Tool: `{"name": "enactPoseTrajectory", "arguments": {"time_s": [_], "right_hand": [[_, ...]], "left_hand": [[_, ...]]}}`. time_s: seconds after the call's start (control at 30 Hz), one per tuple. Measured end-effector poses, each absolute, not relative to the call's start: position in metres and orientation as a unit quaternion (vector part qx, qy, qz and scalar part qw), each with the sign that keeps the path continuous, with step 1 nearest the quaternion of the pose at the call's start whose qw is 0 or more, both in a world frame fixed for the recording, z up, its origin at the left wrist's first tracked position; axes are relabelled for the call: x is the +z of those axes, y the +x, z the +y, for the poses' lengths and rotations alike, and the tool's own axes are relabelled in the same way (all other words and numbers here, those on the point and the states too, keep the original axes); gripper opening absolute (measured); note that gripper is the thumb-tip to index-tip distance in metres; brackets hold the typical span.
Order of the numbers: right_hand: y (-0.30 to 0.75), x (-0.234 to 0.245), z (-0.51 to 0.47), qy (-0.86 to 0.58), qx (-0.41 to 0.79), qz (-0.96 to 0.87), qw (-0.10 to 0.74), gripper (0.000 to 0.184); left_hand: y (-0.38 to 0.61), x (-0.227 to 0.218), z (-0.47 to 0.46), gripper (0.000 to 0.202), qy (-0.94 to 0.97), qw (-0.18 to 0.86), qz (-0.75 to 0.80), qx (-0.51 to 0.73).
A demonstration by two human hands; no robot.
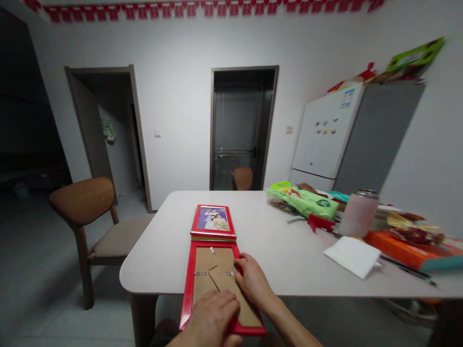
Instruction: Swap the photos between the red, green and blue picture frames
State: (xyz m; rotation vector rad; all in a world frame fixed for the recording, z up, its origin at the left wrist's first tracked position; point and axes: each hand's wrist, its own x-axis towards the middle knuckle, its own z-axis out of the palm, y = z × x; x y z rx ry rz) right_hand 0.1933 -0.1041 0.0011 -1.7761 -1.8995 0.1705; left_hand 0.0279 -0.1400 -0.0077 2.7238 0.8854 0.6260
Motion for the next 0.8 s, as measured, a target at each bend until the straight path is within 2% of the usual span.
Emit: {"name": "enactPoseTrajectory", "arguments": {"time_s": [0.1,0.2,0.4,0.57,0.8], "right_hand": [[0.193,-0.001,-0.102,-0.661,0.064,-0.699,0.265,0.028],[0.194,-0.002,-0.101,-0.66,0.056,-0.697,0.276,0.027],[0.171,0.004,-0.102,-0.642,0.017,-0.709,0.291,0.031],[0.119,0.005,-0.094,-0.55,0.071,-0.788,0.267,0.023],[0.109,-0.001,-0.078,-0.577,0.04,-0.774,0.257,0.021]], "left_hand": [[-0.003,0.006,-0.126,0.059,0.837,0.157,0.462,0.249],[-0.024,0.006,-0.113,0.065,0.78,0.195,0.541,0.246],[-0.023,-0.005,-0.109,0.059,0.773,0.194,0.549,0.252],[-0.022,-0.006,-0.109,0.053,0.779,0.172,0.55,0.249],[-0.022,-0.004,-0.11,0.054,0.787,0.16,0.548,0.232]]}}
